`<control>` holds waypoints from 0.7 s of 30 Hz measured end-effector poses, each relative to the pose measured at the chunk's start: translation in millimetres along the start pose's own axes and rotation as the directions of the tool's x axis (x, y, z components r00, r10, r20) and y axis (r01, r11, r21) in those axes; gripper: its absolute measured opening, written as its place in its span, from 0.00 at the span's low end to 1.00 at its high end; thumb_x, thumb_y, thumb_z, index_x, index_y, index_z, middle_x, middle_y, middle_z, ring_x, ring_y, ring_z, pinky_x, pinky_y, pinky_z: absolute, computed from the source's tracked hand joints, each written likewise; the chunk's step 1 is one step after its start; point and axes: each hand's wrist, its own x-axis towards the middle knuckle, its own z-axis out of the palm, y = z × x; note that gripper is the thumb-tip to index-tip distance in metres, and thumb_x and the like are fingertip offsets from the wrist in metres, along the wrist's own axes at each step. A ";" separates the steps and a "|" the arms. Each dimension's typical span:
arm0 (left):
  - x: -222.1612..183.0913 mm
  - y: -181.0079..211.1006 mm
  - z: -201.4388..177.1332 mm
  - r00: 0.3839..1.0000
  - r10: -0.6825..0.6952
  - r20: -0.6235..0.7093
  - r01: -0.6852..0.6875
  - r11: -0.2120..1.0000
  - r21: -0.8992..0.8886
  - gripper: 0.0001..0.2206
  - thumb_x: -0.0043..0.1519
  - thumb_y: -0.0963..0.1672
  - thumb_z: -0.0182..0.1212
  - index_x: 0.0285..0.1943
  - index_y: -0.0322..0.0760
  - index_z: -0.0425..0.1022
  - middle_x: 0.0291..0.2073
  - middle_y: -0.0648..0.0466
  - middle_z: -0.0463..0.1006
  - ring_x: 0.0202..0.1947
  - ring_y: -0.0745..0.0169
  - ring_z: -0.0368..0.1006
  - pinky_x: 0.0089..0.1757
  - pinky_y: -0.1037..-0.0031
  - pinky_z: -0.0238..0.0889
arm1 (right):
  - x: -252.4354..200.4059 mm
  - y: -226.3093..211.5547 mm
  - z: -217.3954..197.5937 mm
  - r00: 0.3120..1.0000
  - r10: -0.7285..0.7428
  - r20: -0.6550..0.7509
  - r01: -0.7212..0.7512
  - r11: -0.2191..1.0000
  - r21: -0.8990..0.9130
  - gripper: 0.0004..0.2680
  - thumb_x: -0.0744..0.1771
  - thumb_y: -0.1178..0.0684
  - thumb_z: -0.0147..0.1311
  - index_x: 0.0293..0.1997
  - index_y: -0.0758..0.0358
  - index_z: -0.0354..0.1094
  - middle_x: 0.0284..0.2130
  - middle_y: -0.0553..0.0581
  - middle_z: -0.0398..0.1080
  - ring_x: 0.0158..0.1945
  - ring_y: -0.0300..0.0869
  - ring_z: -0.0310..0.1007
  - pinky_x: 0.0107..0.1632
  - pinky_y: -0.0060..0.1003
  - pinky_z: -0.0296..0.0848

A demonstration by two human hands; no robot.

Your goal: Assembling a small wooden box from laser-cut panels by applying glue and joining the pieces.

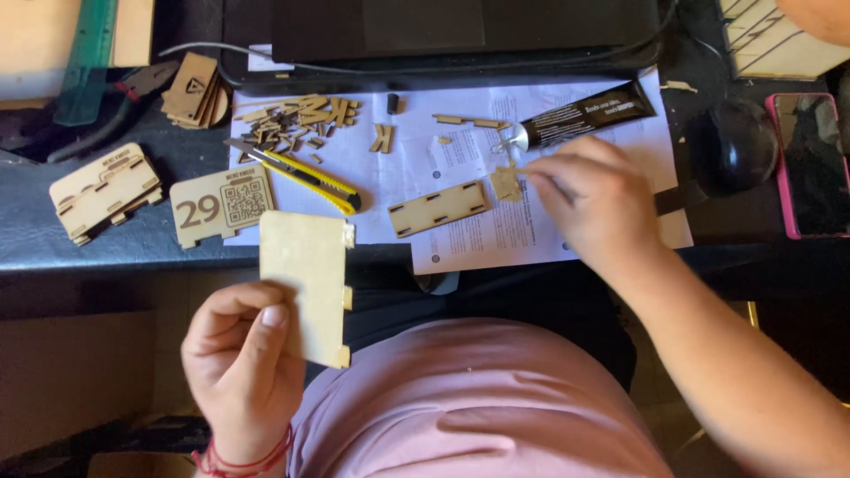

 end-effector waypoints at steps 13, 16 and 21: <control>65.6 89.8 8.9 0.966 0.241 0.091 -0.258 0.914 0.313 0.17 0.69 0.53 0.53 0.57 0.40 0.66 0.53 0.54 0.74 0.54 0.67 0.73 0.54 0.84 0.68 | -2.7 9.1 15.9 0.961 0.229 0.157 -0.158 0.916 -0.368 0.07 0.68 0.51 0.53 0.49 0.52 0.76 0.38 0.48 0.75 0.44 0.47 0.71 0.38 0.44 0.72; 80.4 111.9 26.2 0.960 0.112 0.255 -0.144 0.983 0.111 0.22 0.62 0.48 0.51 0.63 0.32 0.66 0.59 0.48 0.77 0.57 0.67 0.78 0.46 0.92 0.72 | -9.3 12.5 15.8 0.986 0.141 0.088 -0.089 0.894 -0.440 0.07 0.68 0.49 0.56 0.49 0.51 0.77 0.41 0.47 0.78 0.46 0.43 0.75 0.40 0.39 0.74; 79.0 135.2 59.6 0.896 -0.016 0.445 -0.226 0.844 0.486 0.27 0.47 0.36 0.43 0.58 0.28 0.72 0.52 0.43 0.78 0.54 0.53 0.77 0.57 0.69 0.75 | -13.1 15.1 -2.5 0.993 0.118 -0.021 -0.117 0.907 -0.405 0.06 0.68 0.51 0.59 0.47 0.55 0.77 0.37 0.50 0.78 0.40 0.45 0.77 0.41 0.39 0.73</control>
